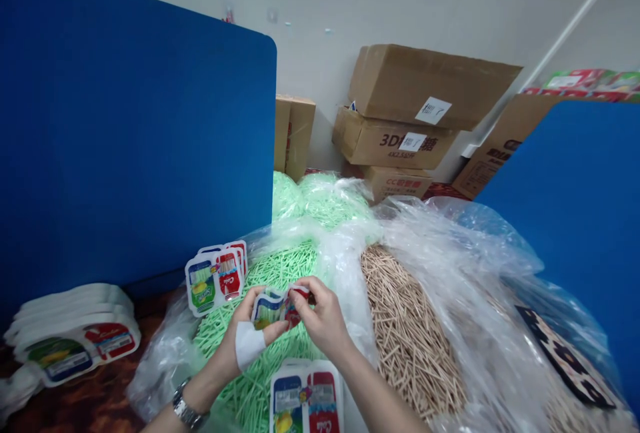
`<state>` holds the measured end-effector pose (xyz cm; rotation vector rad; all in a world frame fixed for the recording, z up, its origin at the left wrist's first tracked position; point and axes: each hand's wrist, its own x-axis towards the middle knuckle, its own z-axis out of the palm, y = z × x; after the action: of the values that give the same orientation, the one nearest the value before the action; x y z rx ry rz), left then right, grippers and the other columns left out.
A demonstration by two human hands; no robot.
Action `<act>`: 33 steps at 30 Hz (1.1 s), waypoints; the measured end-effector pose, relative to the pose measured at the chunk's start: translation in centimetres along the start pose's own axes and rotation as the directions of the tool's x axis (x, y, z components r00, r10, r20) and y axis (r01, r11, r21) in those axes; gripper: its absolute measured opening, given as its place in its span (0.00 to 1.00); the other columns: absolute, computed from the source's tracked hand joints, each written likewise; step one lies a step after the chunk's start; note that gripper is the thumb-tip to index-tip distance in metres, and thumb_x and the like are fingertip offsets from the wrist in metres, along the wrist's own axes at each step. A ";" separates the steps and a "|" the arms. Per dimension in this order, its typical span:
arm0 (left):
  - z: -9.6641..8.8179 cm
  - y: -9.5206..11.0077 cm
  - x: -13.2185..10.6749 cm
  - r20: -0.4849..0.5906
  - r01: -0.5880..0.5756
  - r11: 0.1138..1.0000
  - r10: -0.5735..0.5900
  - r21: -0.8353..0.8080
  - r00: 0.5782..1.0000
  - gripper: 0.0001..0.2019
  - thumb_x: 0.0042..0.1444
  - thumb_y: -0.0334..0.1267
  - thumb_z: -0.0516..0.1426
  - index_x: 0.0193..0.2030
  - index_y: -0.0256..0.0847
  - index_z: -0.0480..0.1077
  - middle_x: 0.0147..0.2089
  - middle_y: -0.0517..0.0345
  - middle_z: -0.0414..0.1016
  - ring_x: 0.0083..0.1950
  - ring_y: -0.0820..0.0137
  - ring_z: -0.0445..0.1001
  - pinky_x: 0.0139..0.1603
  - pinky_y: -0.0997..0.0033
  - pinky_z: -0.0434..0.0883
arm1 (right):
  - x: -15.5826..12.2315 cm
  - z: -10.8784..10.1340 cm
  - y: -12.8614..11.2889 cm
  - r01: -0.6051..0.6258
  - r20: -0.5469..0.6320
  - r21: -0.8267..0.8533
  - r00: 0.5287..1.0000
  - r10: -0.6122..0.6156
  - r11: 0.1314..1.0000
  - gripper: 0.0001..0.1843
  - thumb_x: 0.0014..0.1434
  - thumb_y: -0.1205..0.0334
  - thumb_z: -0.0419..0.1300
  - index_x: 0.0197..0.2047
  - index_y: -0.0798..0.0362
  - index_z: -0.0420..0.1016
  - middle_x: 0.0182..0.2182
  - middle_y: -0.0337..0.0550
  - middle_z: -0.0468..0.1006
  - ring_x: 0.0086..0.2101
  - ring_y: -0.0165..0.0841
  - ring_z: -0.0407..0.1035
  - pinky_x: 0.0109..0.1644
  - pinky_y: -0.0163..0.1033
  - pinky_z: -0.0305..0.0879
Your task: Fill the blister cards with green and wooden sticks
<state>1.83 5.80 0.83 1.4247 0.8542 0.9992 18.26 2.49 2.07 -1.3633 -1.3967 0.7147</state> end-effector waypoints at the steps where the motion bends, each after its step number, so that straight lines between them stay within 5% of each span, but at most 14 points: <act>1: 0.0 -0.2 0.0 -0.006 0.010 1.000 -0.010 0.001 1.000 0.11 0.47 0.37 0.64 0.36 0.38 0.69 0.32 0.59 0.76 0.32 0.67 0.74 0.33 0.71 0.70 | -0.1 0.0 0.0 -0.003 0.004 0.000 1.000 0.003 1.000 0.11 0.61 0.54 0.56 0.39 0.53 0.70 0.29 0.41 0.74 0.30 0.32 0.70 0.32 0.35 0.68; 7: -0.6 0.1 0.1 0.005 -0.009 0.999 0.009 0.045 1.000 0.08 0.52 0.38 0.62 0.28 0.36 0.71 0.24 0.60 0.74 0.26 0.68 0.72 0.27 0.72 0.68 | -0.2 0.3 -0.4 0.020 0.000 -0.010 1.000 -0.020 1.000 0.11 0.61 0.54 0.56 0.39 0.53 0.71 0.32 0.43 0.75 0.33 0.33 0.72 0.35 0.37 0.70; 12: -1.5 0.9 0.0 0.170 -0.131 0.989 0.117 0.070 0.978 0.13 0.55 0.35 0.59 0.47 0.40 0.76 0.48 0.50 0.78 0.49 0.58 0.75 0.49 0.62 0.71 | -0.3 0.3 -0.4 0.009 0.018 0.040 1.000 -0.010 0.999 0.11 0.61 0.54 0.56 0.39 0.53 0.71 0.31 0.42 0.75 0.30 0.32 0.72 0.35 0.37 0.70; 15: -1.9 0.0 -0.1 0.082 -0.069 0.990 0.059 0.120 0.995 0.17 0.51 0.34 0.62 0.49 0.40 0.73 0.44 0.51 0.79 0.44 0.60 0.76 0.43 0.65 0.72 | -0.3 0.2 -0.3 -0.019 -0.013 0.060 1.000 0.020 0.998 0.13 0.60 0.52 0.57 0.39 0.54 0.71 0.30 0.42 0.75 0.30 0.32 0.71 0.34 0.37 0.70; 17: -2.0 -0.8 0.0 0.004 -0.046 0.987 0.046 0.155 0.999 0.06 0.51 0.36 0.62 0.35 0.37 0.74 0.29 0.58 0.77 0.31 0.66 0.75 0.31 0.71 0.70 | -0.3 0.2 -0.2 -0.046 -0.004 0.101 0.999 0.047 0.994 0.13 0.60 0.51 0.57 0.38 0.54 0.70 0.29 0.41 0.74 0.29 0.32 0.71 0.32 0.36 0.70; 19: -2.0 -1.4 0.0 -0.061 -0.044 0.977 0.058 0.209 0.996 0.10 0.50 0.37 0.63 0.24 0.38 0.68 0.21 0.64 0.70 0.24 0.71 0.70 0.24 0.74 0.65 | -0.3 0.3 -0.1 -0.049 0.024 0.116 0.999 0.047 0.992 0.13 0.60 0.52 0.57 0.37 0.54 0.70 0.29 0.41 0.74 0.28 0.32 0.70 0.32 0.36 0.69; 22: -2.0 -1.7 0.2 -0.047 -0.038 0.981 0.048 0.192 0.998 0.04 0.52 0.35 0.60 0.33 0.38 0.71 0.29 0.60 0.75 0.32 0.67 0.74 0.31 0.71 0.69 | -0.4 0.3 0.0 -0.041 0.001 0.085 0.999 0.041 0.996 0.12 0.61 0.52 0.56 0.38 0.54 0.70 0.29 0.41 0.74 0.29 0.31 0.69 0.32 0.35 0.68; 25: -1.7 -1.5 0.1 -0.020 -0.039 0.996 0.041 0.075 0.999 0.17 0.52 0.33 0.60 0.50 0.39 0.68 0.48 0.51 0.77 0.48 0.62 0.75 0.47 0.64 0.71 | -0.5 0.3 0.1 -0.046 -0.036 0.066 0.998 0.048 0.997 0.13 0.61 0.52 0.56 0.39 0.53 0.70 0.29 0.40 0.74 0.28 0.31 0.68 0.31 0.34 0.66; 30: -2.0 -1.0 -0.1 -0.072 -0.020 0.998 0.024 0.057 0.997 0.07 0.52 0.37 0.61 0.35 0.37 0.73 0.32 0.55 0.80 0.34 0.65 0.77 0.35 0.69 0.74 | -1.1 0.0 -0.5 -0.022 0.042 0.035 0.999 0.021 0.999 0.14 0.63 0.53 0.54 0.46 0.53 0.69 0.33 0.42 0.75 0.33 0.33 0.71 0.36 0.37 0.69; 33: -4.4 -1.3 0.5 -0.131 -0.033 0.992 0.050 0.125 0.990 0.09 0.51 0.39 0.61 0.37 0.37 0.74 0.33 0.54 0.81 0.34 0.64 0.78 0.35 0.68 0.75 | -2.1 -1.3 -0.7 -0.008 0.113 -0.093 0.993 0.019 0.996 0.18 0.64 0.55 0.51 0.56 0.49 0.63 0.41 0.45 0.75 0.39 0.35 0.72 0.41 0.40 0.70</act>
<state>-2.01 8.05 -0.40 1.4971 1.0021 1.0994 18.93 0.09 2.56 -1.4237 -1.5275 0.7549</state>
